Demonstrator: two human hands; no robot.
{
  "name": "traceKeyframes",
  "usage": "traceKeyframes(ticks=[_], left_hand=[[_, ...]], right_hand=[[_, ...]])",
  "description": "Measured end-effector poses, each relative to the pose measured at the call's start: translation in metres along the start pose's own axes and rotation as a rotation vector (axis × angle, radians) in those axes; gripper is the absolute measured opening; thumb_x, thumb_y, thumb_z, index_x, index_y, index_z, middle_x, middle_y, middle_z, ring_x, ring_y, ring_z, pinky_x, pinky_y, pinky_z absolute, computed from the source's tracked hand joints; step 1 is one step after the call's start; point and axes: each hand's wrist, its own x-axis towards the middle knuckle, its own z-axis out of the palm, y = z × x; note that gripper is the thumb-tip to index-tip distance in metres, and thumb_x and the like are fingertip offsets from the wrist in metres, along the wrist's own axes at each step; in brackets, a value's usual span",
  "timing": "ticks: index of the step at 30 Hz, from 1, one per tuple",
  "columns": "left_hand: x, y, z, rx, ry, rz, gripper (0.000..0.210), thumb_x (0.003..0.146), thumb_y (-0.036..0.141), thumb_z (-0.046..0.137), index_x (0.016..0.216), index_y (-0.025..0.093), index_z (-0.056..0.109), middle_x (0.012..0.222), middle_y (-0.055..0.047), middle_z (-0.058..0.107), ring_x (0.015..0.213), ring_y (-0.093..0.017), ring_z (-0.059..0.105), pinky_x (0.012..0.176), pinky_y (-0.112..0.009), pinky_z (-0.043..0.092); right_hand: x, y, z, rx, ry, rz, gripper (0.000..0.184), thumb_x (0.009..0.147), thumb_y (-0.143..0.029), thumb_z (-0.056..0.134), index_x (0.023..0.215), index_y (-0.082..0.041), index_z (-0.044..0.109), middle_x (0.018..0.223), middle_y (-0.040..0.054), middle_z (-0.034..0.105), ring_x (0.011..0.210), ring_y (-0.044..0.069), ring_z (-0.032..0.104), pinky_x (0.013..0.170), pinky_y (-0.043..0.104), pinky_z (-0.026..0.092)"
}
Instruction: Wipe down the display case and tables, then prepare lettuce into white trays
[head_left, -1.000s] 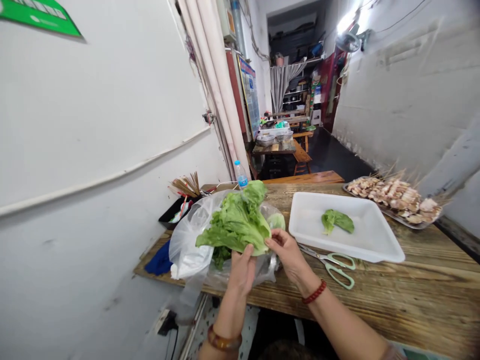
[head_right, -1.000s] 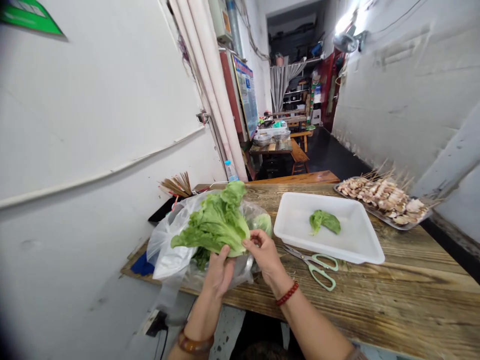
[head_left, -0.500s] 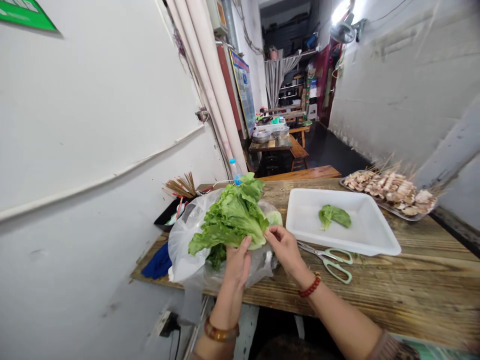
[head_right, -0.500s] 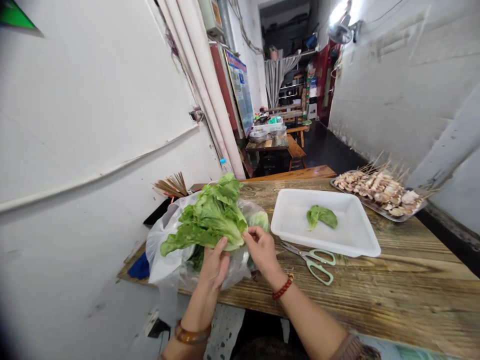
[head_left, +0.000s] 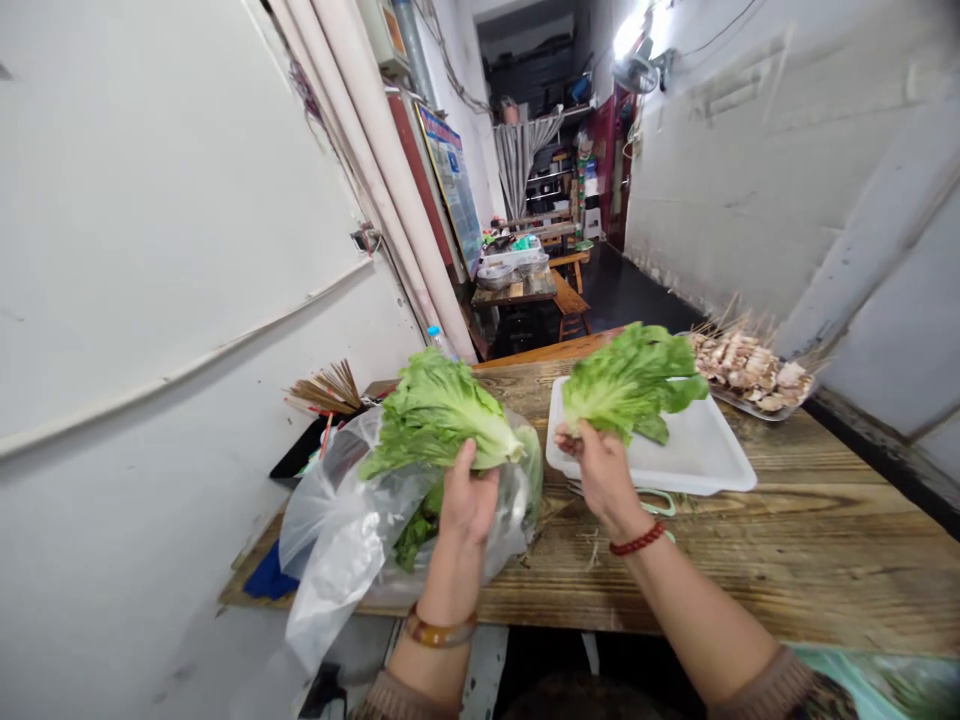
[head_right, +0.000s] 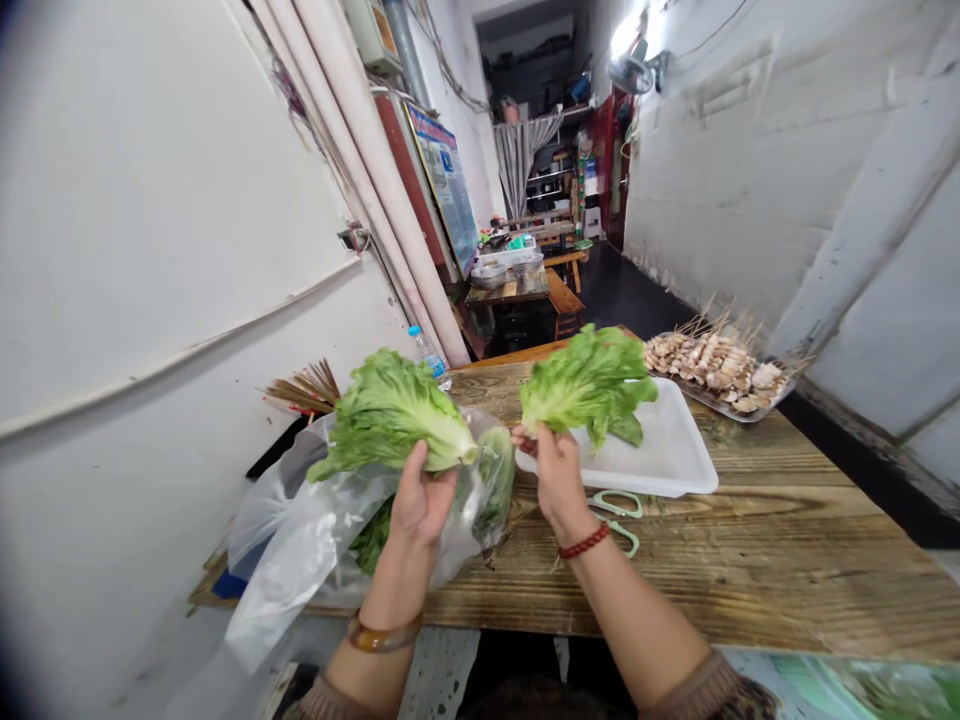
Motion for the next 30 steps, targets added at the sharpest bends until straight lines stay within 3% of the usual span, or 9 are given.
traceKeyframes(ticks=[3, 7, 9, 11, 13, 17, 21, 24, 30], left_hand=[[0.008, 0.007, 0.014, 0.027, -0.032, 0.031, 0.041, 0.071, 0.027, 0.076, 0.111, 0.027, 0.065, 0.120, -0.002, 0.070, 0.124, -0.024, 0.055, 0.095, -0.036, 0.052], [0.013, -0.002, 0.040, 0.147, -0.115, -0.023, 0.048, 0.066, 0.020, 0.079, 0.112, 0.023, 0.065, 0.116, -0.004, 0.071, 0.112, -0.022, 0.063, 0.090, -0.034, 0.054], [0.014, -0.015, 0.053, 0.204, -0.163, -0.062, 0.050, 0.063, 0.018, 0.081, 0.110, 0.023, 0.065, 0.114, -0.004, 0.072, 0.108, -0.022, 0.065, 0.090, -0.034, 0.055], [0.015, -0.031, 0.065, 0.247, -0.217, -0.122, 0.050, 0.061, 0.017, 0.082, 0.108, 0.022, 0.066, 0.112, -0.004, 0.074, 0.105, -0.022, 0.067, 0.090, -0.035, 0.055], [0.016, -0.049, 0.076, 0.274, -0.244, -0.203, 0.046, 0.061, 0.020, 0.083, 0.104, 0.019, 0.068, 0.107, -0.006, 0.075, 0.100, -0.023, 0.068, 0.090, -0.036, 0.055], [0.020, -0.078, 0.092, 0.343, -0.296, -0.274, 0.045, 0.060, 0.025, 0.084, 0.101, 0.017, 0.069, 0.100, -0.007, 0.076, 0.097, -0.025, 0.069, 0.089, -0.037, 0.054], [0.031, -0.090, 0.101, 0.650, -0.513, -0.247, 0.043, 0.059, 0.030, 0.086, 0.096, 0.014, 0.071, 0.099, -0.011, 0.076, 0.095, -0.027, 0.069, 0.087, -0.037, 0.054], [0.040, -0.091, 0.108, 0.807, -0.581, -0.117, 0.045, 0.060, 0.031, 0.086, 0.100, 0.017, 0.071, 0.109, -0.011, 0.073, 0.104, -0.027, 0.066, 0.089, -0.034, 0.052], [0.048, -0.096, 0.112, 0.594, -0.458, -0.256, 0.063, 0.070, 0.039, 0.078, 0.127, 0.028, 0.053, 0.124, -0.009, 0.063, 0.084, -0.018, 0.068, 0.072, -0.034, 0.057]], right_hand=[[0.026, -0.011, -0.037, -0.246, 0.000, -0.080, 0.036, 0.080, -0.049, 0.059, 0.064, -0.017, 0.063, 0.062, 0.0038, 0.068, 0.056, 0.014, 0.060, 0.062, 0.028, 0.050], [0.056, -0.016, -0.104, -0.704, -0.093, -0.160, 0.035, 0.084, -0.048, 0.053, 0.092, -0.018, 0.069, 0.064, 0.0040, 0.070, 0.056, 0.019, 0.063, 0.063, 0.034, 0.051], [0.062, -0.019, -0.131, -0.912, -0.102, -0.254, 0.035, 0.082, -0.044, 0.055, 0.102, -0.019, 0.069, 0.083, 0.0099, 0.075, 0.078, 0.026, 0.069, 0.078, 0.043, 0.053], [0.060, -0.025, -0.145, -1.004, -0.090, -0.370, 0.036, 0.079, -0.043, 0.059, 0.105, -0.020, 0.070, 0.108, 0.0142, 0.072, 0.105, 0.031, 0.065, 0.097, 0.050, 0.046], [0.053, -0.031, -0.143, -0.888, -0.135, -0.354, 0.040, 0.080, -0.045, 0.060, 0.111, -0.021, 0.068, 0.120, 0.0138, 0.068, 0.116, 0.031, 0.060, 0.103, 0.050, 0.043], [0.039, -0.040, -0.112, -0.396, -0.261, -0.053, 0.049, 0.081, -0.051, 0.063, 0.121, -0.022, 0.063, 0.116, 0.0095, 0.070, 0.104, 0.024, 0.066, 0.091, 0.042, 0.053], [0.037, -0.041, -0.091, -0.089, -0.215, 0.063, 0.049, 0.073, -0.048, 0.074, 0.114, -0.023, 0.064, 0.111, 0.0052, 0.071, 0.092, 0.019, 0.067, 0.074, 0.030, 0.057], [0.042, -0.037, -0.094, 0.117, -0.181, 0.152, 0.045, 0.071, -0.045, 0.077, 0.107, -0.023, 0.064, 0.104, 0.0037, 0.073, 0.080, 0.017, 0.067, 0.063, 0.026, 0.056], [0.056, -0.036, -0.119, 0.447, -0.218, 0.230, 0.041, 0.076, -0.047, 0.073, 0.108, -0.023, 0.063, 0.101, 0.0039, 0.075, 0.089, 0.020, 0.069, 0.069, 0.032, 0.058]])
